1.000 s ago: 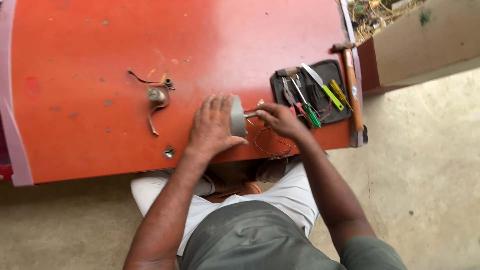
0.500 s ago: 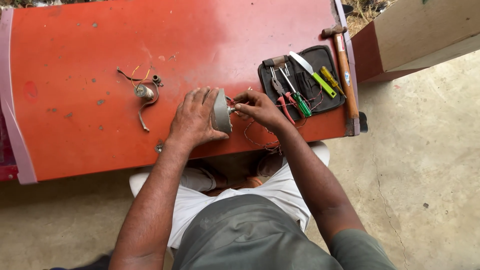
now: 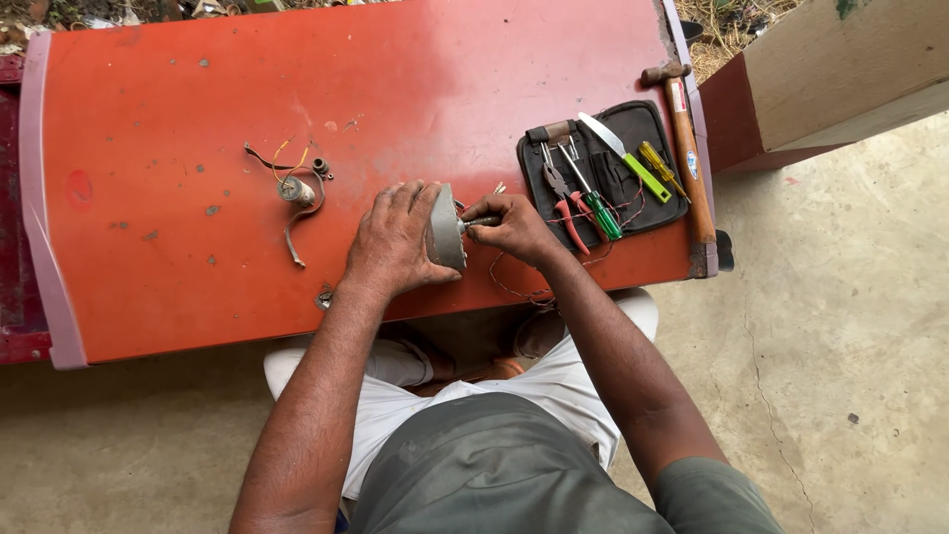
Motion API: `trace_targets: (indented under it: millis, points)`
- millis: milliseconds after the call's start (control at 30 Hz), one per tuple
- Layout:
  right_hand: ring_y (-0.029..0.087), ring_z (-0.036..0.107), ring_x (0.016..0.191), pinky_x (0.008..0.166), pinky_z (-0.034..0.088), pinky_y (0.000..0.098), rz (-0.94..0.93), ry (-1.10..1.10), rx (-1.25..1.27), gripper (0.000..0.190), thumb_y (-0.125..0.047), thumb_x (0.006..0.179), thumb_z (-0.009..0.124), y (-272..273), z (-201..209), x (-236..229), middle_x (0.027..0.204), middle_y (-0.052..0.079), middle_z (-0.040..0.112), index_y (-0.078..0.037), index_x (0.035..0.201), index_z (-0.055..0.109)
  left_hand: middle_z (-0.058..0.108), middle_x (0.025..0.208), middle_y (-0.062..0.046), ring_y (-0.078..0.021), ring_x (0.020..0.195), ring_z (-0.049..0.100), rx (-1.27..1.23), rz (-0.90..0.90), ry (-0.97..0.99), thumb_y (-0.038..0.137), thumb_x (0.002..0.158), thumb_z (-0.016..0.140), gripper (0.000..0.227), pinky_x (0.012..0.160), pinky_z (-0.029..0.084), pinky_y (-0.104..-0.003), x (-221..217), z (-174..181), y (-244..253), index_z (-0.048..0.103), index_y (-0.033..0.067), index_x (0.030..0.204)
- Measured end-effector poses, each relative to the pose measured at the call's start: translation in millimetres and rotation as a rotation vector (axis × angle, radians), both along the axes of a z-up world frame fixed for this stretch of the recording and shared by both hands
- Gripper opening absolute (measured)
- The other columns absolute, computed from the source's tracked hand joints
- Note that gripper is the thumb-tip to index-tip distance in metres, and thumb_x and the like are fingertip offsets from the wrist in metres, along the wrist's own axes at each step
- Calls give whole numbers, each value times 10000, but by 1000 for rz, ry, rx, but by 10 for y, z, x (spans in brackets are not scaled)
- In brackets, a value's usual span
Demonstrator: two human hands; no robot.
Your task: Inspecting and wiring an electric motor on a workbench.
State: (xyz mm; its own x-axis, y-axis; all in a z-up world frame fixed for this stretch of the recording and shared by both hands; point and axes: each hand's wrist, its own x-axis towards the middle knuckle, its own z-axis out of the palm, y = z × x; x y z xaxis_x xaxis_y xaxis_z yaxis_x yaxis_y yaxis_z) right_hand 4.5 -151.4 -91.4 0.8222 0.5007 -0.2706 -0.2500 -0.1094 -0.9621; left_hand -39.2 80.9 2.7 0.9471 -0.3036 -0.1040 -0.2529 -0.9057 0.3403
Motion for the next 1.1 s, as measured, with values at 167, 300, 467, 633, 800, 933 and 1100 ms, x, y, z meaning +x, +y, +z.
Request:
trace_targets:
  millis: [167, 300, 467, 633, 800, 933, 1100]
  points:
    - [112, 725, 978, 888, 618, 276, -35, 4, 1, 241, -63, 892, 748, 21, 66, -33, 1033, 78, 752, -14, 1126, 721, 437, 1496, -154, -371, 1397, 406, -15, -2, 0, 588, 437, 986, 1318, 1147, 395, -518, 20, 1, 10, 372, 140, 1514]
    - [108, 730, 989, 895, 621, 275, -26, 2, 6, 213, -74, 892, 774, -5, 60, -12, 1060, 77, 760, -17, 1093, 735, 442, 1491, -156, -374, 1395, 409, -27, -7, -8, 586, 446, 986, 1311, 1148, 399, -521, 20, -21, 20, 378, 127, 1513]
    - [111, 726, 962, 875, 625, 282, -2, 14, -43, 188, -71, 886, 786, -30, 24, 31, 1028, 78, 755, -18, 1061, 743, 443, 1492, -150, -369, 1396, 413, -38, 0, -5, 568, 441, 988, 1304, 1139, 404, -525, 3, -28, 28, 386, 136, 1513]
    - [98, 726, 970, 888, 618, 268, 5, -12, -34, 179, -56, 877, 771, -30, -2, 49, 1007, 58, 755, -23, 1048, 733, 437, 1492, -157, -375, 1388, 408, -48, 0, -4, 577, 423, 992, 1312, 1129, 399, -534, 14, -17, 27, 387, 141, 1502]
    - [103, 723, 952, 865, 623, 272, -32, -41, -69, 146, -41, 883, 765, -37, 41, 30, 980, 49, 728, -13, 1024, 738, 444, 1486, -164, -377, 1390, 400, -20, 1, 5, 583, 419, 992, 1316, 1132, 390, -532, 44, -2, 6, 375, 152, 1499]
    - [99, 731, 955, 864, 629, 272, -36, -13, -43, 152, -34, 878, 758, -20, 82, 9, 978, 51, 736, -16, 1027, 736, 450, 1488, -162, -375, 1396, 409, -34, -2, -6, 579, 433, 989, 1320, 1139, 395, -534, 29, -1, 18, 369, 144, 1515]
    - [106, 719, 916, 824, 622, 272, -48, -3, -87, 159, -36, 879, 764, -42, 91, 2, 973, 64, 749, -20, 1036, 750, 447, 1484, -161, -386, 1396, 410, -25, 2, 2, 566, 436, 992, 1311, 1144, 399, -529, 22, 1, 9, 375, 146, 1514]
